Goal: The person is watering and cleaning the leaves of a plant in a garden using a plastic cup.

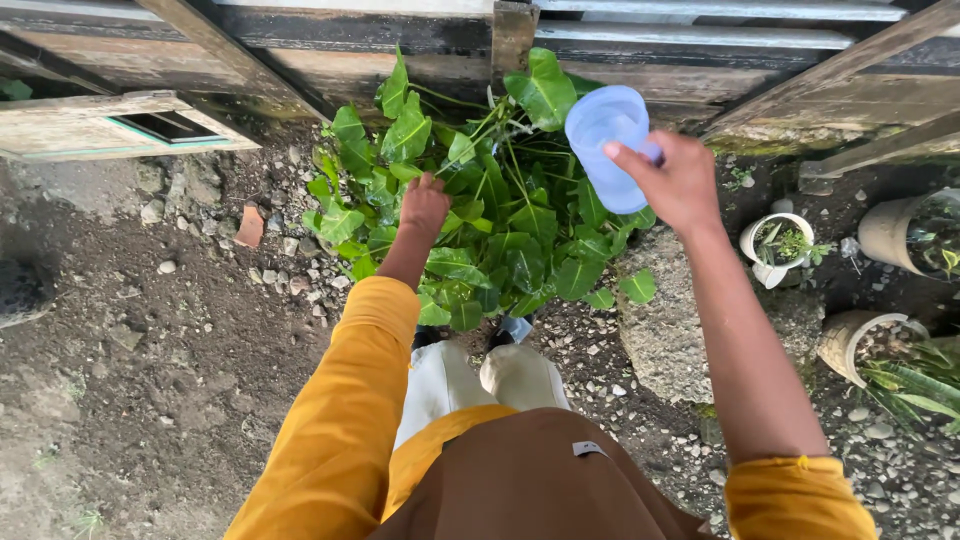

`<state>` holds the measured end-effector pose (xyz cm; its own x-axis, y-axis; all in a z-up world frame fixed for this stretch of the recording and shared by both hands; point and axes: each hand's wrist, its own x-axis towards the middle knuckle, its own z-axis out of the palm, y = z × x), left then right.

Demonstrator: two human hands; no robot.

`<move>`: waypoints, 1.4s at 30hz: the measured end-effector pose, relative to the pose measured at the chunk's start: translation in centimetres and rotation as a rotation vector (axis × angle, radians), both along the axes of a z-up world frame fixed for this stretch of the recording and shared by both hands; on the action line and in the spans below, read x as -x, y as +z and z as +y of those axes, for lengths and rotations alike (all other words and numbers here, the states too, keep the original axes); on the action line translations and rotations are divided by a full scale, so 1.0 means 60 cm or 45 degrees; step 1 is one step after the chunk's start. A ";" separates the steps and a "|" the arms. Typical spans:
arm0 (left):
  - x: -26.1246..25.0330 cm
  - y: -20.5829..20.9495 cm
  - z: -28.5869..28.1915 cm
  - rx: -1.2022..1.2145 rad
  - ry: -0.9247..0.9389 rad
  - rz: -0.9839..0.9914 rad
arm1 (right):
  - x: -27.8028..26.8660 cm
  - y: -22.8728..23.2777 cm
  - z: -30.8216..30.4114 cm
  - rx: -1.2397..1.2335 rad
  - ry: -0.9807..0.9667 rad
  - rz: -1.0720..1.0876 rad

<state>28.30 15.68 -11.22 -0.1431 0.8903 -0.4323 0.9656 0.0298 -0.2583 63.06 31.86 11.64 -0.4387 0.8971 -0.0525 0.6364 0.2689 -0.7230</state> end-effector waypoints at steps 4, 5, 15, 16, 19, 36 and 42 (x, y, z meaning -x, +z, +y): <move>0.004 0.005 0.000 -0.011 -0.006 -0.045 | -0.045 0.002 -0.036 0.104 -0.101 -0.020; 0.005 0.006 0.001 -0.013 -0.006 -0.045 | -0.059 -0.007 -0.041 0.103 -0.100 -0.021; -0.001 0.026 -0.001 -0.001 -0.031 -0.024 | -0.171 -0.046 -0.096 0.263 -0.211 -0.442; -0.001 0.023 -0.001 0.018 -0.032 -0.023 | -0.176 -0.045 -0.100 0.269 -0.198 -0.490; 0.002 -0.006 0.004 0.018 -0.037 -0.025 | -0.170 -0.043 -0.098 0.230 -0.204 -0.527; -0.008 0.023 -0.003 0.025 -0.020 -0.029 | -0.156 -0.041 -0.046 0.032 -0.236 -0.398; -0.012 0.027 -0.004 0.048 -0.015 -0.035 | -0.191 -0.052 -0.057 0.080 -0.329 -0.307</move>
<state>29.03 15.46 -9.60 -0.1205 0.8747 -0.4694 0.9727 0.0094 -0.2321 74.50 28.47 8.49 -0.1657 0.9686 -0.1852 0.8318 0.0364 -0.5538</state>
